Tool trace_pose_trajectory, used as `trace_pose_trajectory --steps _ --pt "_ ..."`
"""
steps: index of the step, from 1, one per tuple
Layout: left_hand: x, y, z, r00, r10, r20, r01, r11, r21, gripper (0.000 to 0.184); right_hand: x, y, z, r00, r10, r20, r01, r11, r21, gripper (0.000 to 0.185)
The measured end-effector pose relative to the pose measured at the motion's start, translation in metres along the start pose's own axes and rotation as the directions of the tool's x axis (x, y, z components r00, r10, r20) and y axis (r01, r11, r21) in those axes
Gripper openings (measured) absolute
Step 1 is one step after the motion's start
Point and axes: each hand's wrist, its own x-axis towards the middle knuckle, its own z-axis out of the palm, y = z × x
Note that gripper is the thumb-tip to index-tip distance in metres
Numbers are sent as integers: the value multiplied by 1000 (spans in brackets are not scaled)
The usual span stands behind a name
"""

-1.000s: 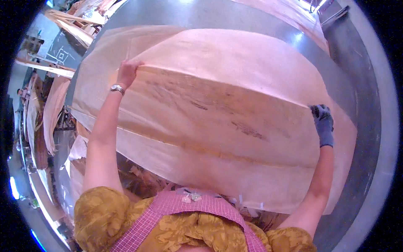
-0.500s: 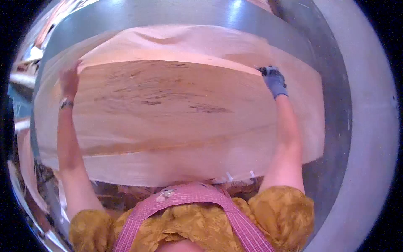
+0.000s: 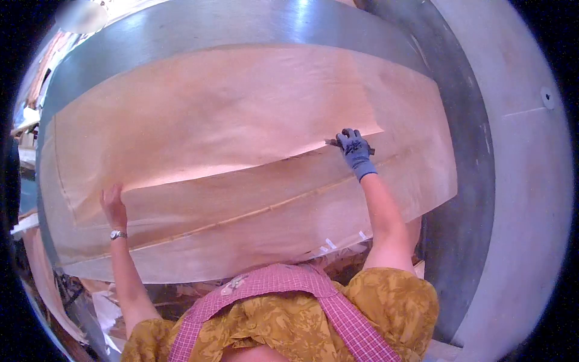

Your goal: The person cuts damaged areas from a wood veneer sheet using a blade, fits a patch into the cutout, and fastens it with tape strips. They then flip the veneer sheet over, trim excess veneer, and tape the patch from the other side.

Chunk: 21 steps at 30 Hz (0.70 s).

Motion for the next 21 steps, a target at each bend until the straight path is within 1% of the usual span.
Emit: trace_pose_trajectory --steps 2,3,6,7,10,12,13,14,15,17,20,21 --pt "-6 -1 2 999 23 -40 -23 1000 2 39 -9 1 8 1000 -22 -6 21 999 -29 21" --pt "-9 -1 3 998 32 -61 -32 999 7 38 -14 4 11 999 -39 -26 38 999 -29 24" --pt "-18 4 2 1000 -14 19 14 1000 23 36 -25 3 12 1000 3 8 -3 1000 7 28" --pt "-20 2 3 1000 -8 1 7 1000 3 35 -26 4 10 1000 3 31 -1 999 -45 30" --pt "-27 -1 11 1000 4 -31 -5 999 -35 29 -27 11 4 998 -57 13 56 996 70 29" --pt "-27 -4 11 999 -16 -31 16 1000 0 26 -27 9 -5 992 -112 -54 118 982 146 25" --pt "-27 1 1 998 -41 -42 40 999 -11 21 -28 10 -14 983 -151 -103 169 966 196 28" --pt "-24 5 -7 999 -18 -38 18 1000 -3 21 -28 9 -24 971 -183 -151 216 945 245 31" --pt "-22 6 -10 999 4 -34 -4 1000 -2 21 -21 2 -30 982 -123 -142 162 940 302 33" --pt "-26 5 2 999 -21 -46 20 1000 -22 22 -8 -6 -35 994 -4 -106 46 917 396 36" --pt "-25 11 -1 997 -80 -17 79 996 -40 25 -2 -46 -36 984 -169 61 124 883 454 38" --pt "-24 10 -1 996 -85 -18 84 996 -36 25 -11 -70 -36 948 -313 56 250 843 477 40"
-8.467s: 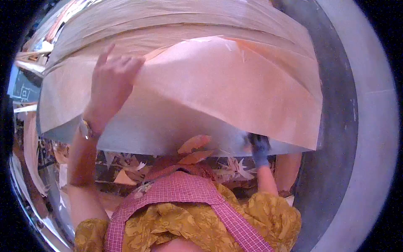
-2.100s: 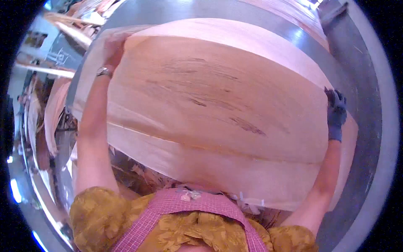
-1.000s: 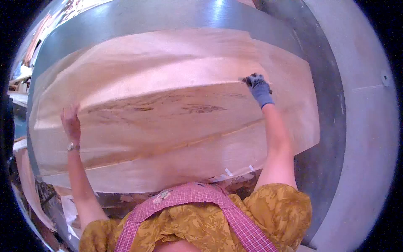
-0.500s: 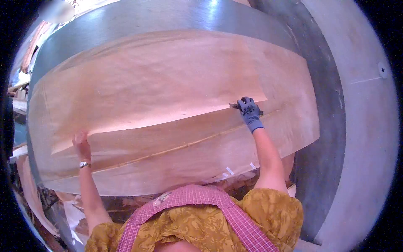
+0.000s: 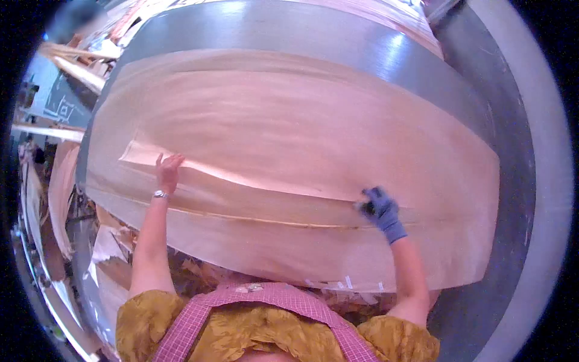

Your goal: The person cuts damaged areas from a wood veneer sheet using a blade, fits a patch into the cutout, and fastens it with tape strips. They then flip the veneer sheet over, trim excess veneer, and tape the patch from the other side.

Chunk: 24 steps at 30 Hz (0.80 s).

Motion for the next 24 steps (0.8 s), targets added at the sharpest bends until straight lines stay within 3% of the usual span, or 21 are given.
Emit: trace_pose_trajectory --steps 3,5,10,12,14,16,18,20,21,23,24 --pt "-3 -1 4 1000 10 1 -10 1000 -16 26 -20 -66 38 906 -416 83 420 906 -44 42" --pt "-3 -5 3 999 37 -10 -37 999 -36 26 -34 -76 62 904 -414 109 427 891 -155 47" --pt "-3 -7 -5 990 102 -97 -111 990 -87 26 -46 -86 63 952 -305 10 304 943 -136 48" --pt "10 -7 -47 989 119 84 -101 976 -195 28 -33 -119 42 982 -187 4 187 980 -73 43" --pt "31 -27 -66 956 141 256 -56 948 -314 33 5 -162 40 993 -63 -101 74 991 112 39" --pt "66 -65 -39 996 10 84 15 957 -290 36 64 -232 27 993 17 -117 20 951 309 30" --pt "95 -104 -8 988 -138 -76 119 970 -214 38 136 -285 40 944 -303 -131 320 937 141 31" --pt "111 -146 17 935 -280 -220 267 960 -87 41 214 -363 65 906 -348 -241 406 875 263 35" --pt "113 -160 23 932 -304 -198 295 953 -75 40 252 -404 73 879 -415 -232 470 834 290 34" --pt "112 -184 27 926 -348 -148 346 937 -42 39 324 -470 100 844 -532 -66 530 811 249 25" --pt "111 -191 28 935 -325 -141 320 946 -58 38 355 -502 112 798 -601 43 601 799 9 23"
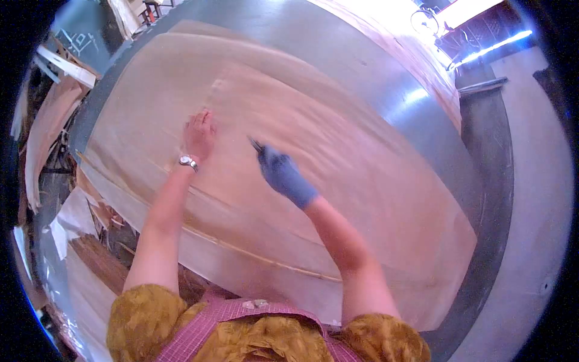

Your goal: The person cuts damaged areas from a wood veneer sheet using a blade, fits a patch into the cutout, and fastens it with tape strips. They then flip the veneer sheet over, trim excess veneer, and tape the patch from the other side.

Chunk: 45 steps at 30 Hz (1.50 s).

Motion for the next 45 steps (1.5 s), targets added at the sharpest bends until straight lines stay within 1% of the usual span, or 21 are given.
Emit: trace_pose_trajectory --steps 1,5,7,9,15,16,20,21,22,23,25,26,27,30,32,34,36,39,41,44,45 --pt "1 -5 0 1000 26 8 -26 999 -19 37 43 -8 10 991 -56 124 83 969 -233 22" --pt "10 -18 1 999 32 -2 -32 999 -27 37 164 -33 40 990 52 135 -31 988 -149 27" --pt "19 -20 1 998 42 -37 -44 996 -80 38 186 -47 48 966 204 158 -183 974 -137 30" --pt "32 -27 6 998 34 -51 -40 992 -121 39 202 -60 59 883 435 174 -405 895 -185 35" --pt "38 -30 33 998 50 -27 -51 998 -45 42 210 -46 79 934 320 159 -293 941 -172 37" --pt "39 -31 36 999 41 1 -41 998 -37 43 209 -61 65 896 391 209 -335 906 -258 36" --pt "39 -34 51 998 61 -20 -61 998 34 46 136 -66 77 924 313 221 -221 906 -362 35" --pt "39 -35 56 997 61 -37 -60 997 38 45 98 -58 82 993 89 71 -80 989 -127 34" --pt "38 -34 61 994 57 -88 -53 997 47 45 54 -45 92 986 -103 -132 114 990 82 33" --pt "36 -34 67 989 56 -137 -50 997 53 46 17 -38 116 961 -124 -245 156 981 117 31" --pt "42 -45 83 986 75 -148 -70 997 41 47 -41 -49 112 998 11 -60 -11 1000 11 30" --pt "47 -56 93 990 94 -108 -92 995 22 48 -66 -68 76 952 213 220 -178 969 -172 30" --pt "46 -56 98 991 115 -64 -115 993 3 49 -84 -79 52 786 432 443 -274 885 -377 31" --pt "34 -16 37 992 119 -34 -113 982 152 49 -121 -70 42 850 364 381 -300 929 -219 30" --pt "-17 57 -3 962 197 188 -209 977 45 47 -126 -62 49 874 317 369 -291 948 -127 34" --pt "-57 138 -63 801 103 590 -17 989 -150 61 -140 -47 59 901 263 346 -224 963 -150 37" --pt "-93 111 5 915 202 349 -221 975 16 81 -159 -25 65 932 160 325 -69 959 -274 33" --pt "-79 99 -2 897 169 408 -202 979 38 88 -243 46 28 993 28 111 -21 998 -62 30" --pt "-75 94 -4 879 159 451 -193 981 31 87 -313 86 -15 879 167 446 -109 982 -153 27" --pt "-63 107 4 851 190 489 -219 976 3 89 -403 140 -64 743 341 576 -289 940 -184 27" --pt "-76 145 19 893 210 397 -258 963 72 91 -426 147 -63 812 268 518 -217 963 -158 27"
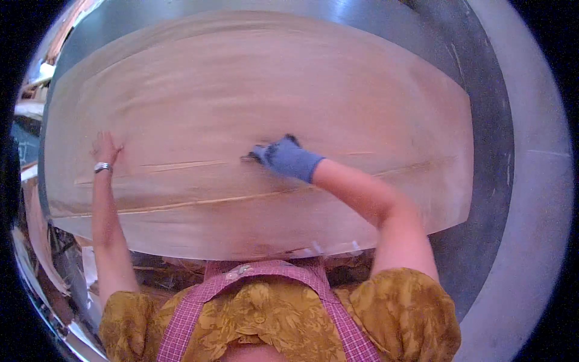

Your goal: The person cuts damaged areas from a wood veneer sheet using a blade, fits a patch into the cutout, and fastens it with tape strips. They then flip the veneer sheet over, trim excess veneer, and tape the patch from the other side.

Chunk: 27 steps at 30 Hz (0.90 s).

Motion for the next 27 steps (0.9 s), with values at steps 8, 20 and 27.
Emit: trace_pose_trajectory --steps 8,20,27 --pt "-3 321 -31 977 185 109 -172 978 -119 104 -16 60 43 928 -239 -284 246 969 -11 26" --pt "3 382 -32 981 123 148 -110 990 -91 105 -241 504 114 942 286 -177 -300 952 -56 38" --pt "-30 400 -77 990 20 142 8 982 -191 101 -92 351 -1 784 25 -620 -103 991 -89 22"
